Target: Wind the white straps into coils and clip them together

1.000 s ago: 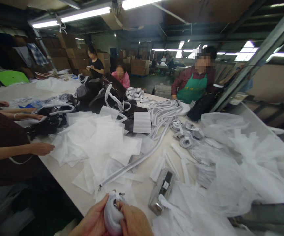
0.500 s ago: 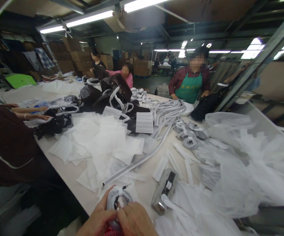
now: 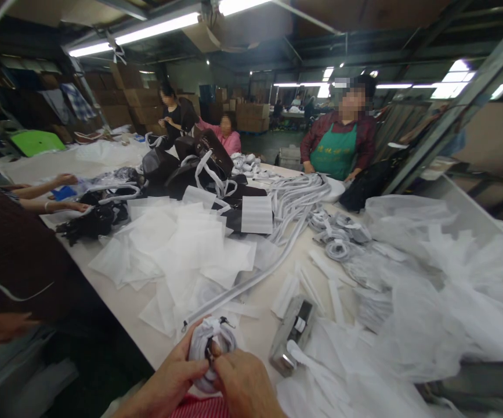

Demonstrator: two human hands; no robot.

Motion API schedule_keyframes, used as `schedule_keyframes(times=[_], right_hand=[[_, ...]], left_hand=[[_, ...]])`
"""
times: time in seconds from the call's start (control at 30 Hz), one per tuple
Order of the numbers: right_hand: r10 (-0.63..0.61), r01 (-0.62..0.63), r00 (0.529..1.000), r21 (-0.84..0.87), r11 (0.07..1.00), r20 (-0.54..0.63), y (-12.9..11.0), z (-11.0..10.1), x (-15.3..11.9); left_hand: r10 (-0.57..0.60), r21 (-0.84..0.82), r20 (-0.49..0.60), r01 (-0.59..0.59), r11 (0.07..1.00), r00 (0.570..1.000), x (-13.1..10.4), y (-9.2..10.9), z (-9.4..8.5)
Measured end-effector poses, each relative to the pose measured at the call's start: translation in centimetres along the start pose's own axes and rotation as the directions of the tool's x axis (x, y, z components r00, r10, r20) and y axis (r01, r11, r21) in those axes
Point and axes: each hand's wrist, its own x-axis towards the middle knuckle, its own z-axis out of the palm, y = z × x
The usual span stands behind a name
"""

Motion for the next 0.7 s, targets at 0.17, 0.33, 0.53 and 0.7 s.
schedule_keyframes(times=[0.17,0.33,0.53,0.7], right_hand=[[-0.028,0.031,0.996,0.038,0.999,-0.081,0.3,0.9,0.2],[-0.174,0.173,0.965,-0.025,0.985,-0.196,-0.1,1.1,0.1],[-0.170,0.173,0.984,-0.063,0.983,0.052,1.3,-3.7,0.5],[-0.331,0.333,0.943,-0.140,0.932,0.038,1.8,-7.5,1.3]], left_hand=[[0.008,-0.014,-0.002,-0.008,1.000,1.000,0.2,0.0,-0.1],[0.003,-0.031,-0.016,-0.003,1.000,1.000,0.3,-0.2,-0.3],[-0.008,-0.097,0.053,0.013,0.995,0.999,0.4,-0.2,-0.9],[-0.060,-0.080,0.109,0.069,0.994,0.992,0.2,0.2,-0.9]])
